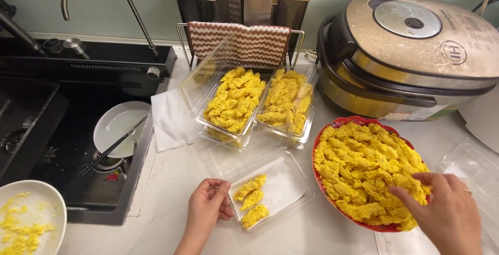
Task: Packing pieces of yellow food from a large plate into individual plastic containers.
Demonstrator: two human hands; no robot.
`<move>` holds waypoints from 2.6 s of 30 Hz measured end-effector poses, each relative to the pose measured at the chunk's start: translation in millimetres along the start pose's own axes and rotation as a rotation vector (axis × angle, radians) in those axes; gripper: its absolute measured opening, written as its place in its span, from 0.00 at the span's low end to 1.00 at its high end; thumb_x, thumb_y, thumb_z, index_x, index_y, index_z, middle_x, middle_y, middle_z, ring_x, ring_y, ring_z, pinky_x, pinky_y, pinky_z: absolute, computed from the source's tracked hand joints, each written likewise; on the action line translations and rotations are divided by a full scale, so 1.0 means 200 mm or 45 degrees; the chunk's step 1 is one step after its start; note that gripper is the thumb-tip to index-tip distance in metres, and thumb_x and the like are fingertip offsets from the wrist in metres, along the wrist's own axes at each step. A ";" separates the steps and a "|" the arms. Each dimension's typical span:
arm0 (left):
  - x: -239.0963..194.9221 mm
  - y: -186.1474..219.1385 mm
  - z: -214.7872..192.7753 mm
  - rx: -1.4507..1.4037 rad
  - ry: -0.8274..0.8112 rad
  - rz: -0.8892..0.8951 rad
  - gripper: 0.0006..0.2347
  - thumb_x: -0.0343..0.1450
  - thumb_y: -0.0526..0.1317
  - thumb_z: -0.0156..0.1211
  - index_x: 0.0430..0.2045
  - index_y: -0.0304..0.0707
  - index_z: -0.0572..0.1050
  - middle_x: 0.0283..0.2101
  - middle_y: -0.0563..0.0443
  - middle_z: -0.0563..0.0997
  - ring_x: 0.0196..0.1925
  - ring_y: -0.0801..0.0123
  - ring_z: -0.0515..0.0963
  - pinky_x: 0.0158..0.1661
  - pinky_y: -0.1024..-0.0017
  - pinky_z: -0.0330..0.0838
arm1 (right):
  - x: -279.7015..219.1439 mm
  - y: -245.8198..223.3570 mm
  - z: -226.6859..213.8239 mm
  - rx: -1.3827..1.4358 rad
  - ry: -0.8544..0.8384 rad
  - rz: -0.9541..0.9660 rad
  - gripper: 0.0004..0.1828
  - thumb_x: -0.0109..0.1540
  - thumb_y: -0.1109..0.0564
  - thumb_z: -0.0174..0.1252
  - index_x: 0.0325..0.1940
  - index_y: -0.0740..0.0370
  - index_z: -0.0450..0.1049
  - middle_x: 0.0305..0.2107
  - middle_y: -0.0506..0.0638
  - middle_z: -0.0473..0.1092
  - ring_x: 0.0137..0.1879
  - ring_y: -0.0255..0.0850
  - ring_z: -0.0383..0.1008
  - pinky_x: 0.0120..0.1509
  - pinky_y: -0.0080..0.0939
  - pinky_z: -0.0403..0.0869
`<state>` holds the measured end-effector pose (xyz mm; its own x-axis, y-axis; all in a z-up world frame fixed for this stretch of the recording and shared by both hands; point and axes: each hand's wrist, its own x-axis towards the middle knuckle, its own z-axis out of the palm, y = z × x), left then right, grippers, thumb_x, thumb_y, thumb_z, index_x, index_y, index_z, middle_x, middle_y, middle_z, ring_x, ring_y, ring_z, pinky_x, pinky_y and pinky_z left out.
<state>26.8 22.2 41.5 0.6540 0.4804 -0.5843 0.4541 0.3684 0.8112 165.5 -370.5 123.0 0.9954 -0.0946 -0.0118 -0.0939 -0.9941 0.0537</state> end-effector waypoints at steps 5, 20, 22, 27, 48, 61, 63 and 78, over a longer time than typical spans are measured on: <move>0.03 -0.03 0.01 0.029 0.020 -0.011 0.09 0.73 0.40 0.65 0.34 0.32 0.76 0.20 0.42 0.76 0.16 0.56 0.79 0.20 0.67 0.74 | 0.04 0.03 0.04 0.093 -0.255 0.299 0.38 0.58 0.23 0.57 0.62 0.46 0.74 0.46 0.40 0.83 0.54 0.44 0.83 0.52 0.48 0.77; 0.03 -0.05 -0.04 -0.051 -0.094 0.043 0.07 0.73 0.39 0.62 0.38 0.33 0.80 0.20 0.43 0.78 0.17 0.60 0.81 0.18 0.74 0.73 | -0.24 -0.72 0.08 0.778 -0.034 -1.041 0.16 0.53 0.55 0.65 0.45 0.40 0.85 0.39 0.35 0.85 0.43 0.33 0.86 0.56 0.39 0.77; 0.05 -0.08 -0.05 -0.055 -0.133 0.051 0.07 0.74 0.39 0.61 0.35 0.32 0.79 0.21 0.42 0.79 0.18 0.58 0.82 0.18 0.74 0.72 | -0.34 -0.92 0.14 0.666 -0.092 -1.468 0.12 0.57 0.52 0.64 0.43 0.37 0.84 0.35 0.34 0.80 0.39 0.39 0.80 0.49 0.46 0.70; 0.09 -0.12 -0.05 -0.061 -0.128 0.078 0.07 0.73 0.39 0.61 0.34 0.32 0.79 0.22 0.42 0.79 0.17 0.57 0.82 0.17 0.74 0.72 | -0.40 -1.03 0.46 0.463 0.101 -1.741 0.17 0.53 0.51 0.69 0.46 0.41 0.78 0.35 0.41 0.74 0.40 0.43 0.74 0.43 0.47 0.66; 0.09 -0.10 -0.03 -0.088 -0.067 0.017 0.09 0.72 0.38 0.63 0.36 0.28 0.78 0.25 0.37 0.81 0.17 0.53 0.81 0.20 0.67 0.74 | 0.15 0.12 0.16 0.429 -0.027 0.259 0.37 0.57 0.33 0.65 0.63 0.56 0.78 0.49 0.53 0.76 0.49 0.47 0.80 0.55 0.53 0.74; 0.10 -0.11 -0.05 -0.087 -0.126 0.027 0.07 0.74 0.39 0.62 0.35 0.32 0.78 0.24 0.41 0.81 0.17 0.59 0.82 0.16 0.73 0.74 | 0.25 -0.04 0.34 0.991 0.300 -0.493 0.21 0.64 0.70 0.66 0.63 0.74 0.78 0.44 0.66 0.72 0.41 0.51 0.76 0.52 0.47 0.78; 0.08 -0.10 -0.05 -0.082 -0.127 0.020 0.07 0.74 0.39 0.61 0.35 0.32 0.78 0.24 0.42 0.81 0.17 0.58 0.82 0.16 0.73 0.73 | 0.06 -0.38 0.19 1.033 0.156 -0.621 0.21 0.58 0.67 0.67 0.57 0.65 0.80 0.44 0.57 0.76 0.43 0.44 0.79 0.54 0.40 0.79; 0.09 -0.09 -0.05 -0.021 -0.091 -0.004 0.09 0.73 0.41 0.62 0.36 0.31 0.79 0.26 0.40 0.83 0.18 0.55 0.83 0.19 0.73 0.73 | -0.29 -1.09 0.33 0.704 0.099 -1.627 0.09 0.63 0.53 0.60 0.48 0.50 0.78 0.42 0.43 0.74 0.46 0.44 0.71 0.45 0.45 0.68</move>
<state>24.2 31.9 15.5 0.6943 0.4215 -0.5834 0.4467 0.3833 0.8085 126.8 -151.9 45.4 0.3923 0.8685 0.3031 0.8938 -0.2821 -0.3485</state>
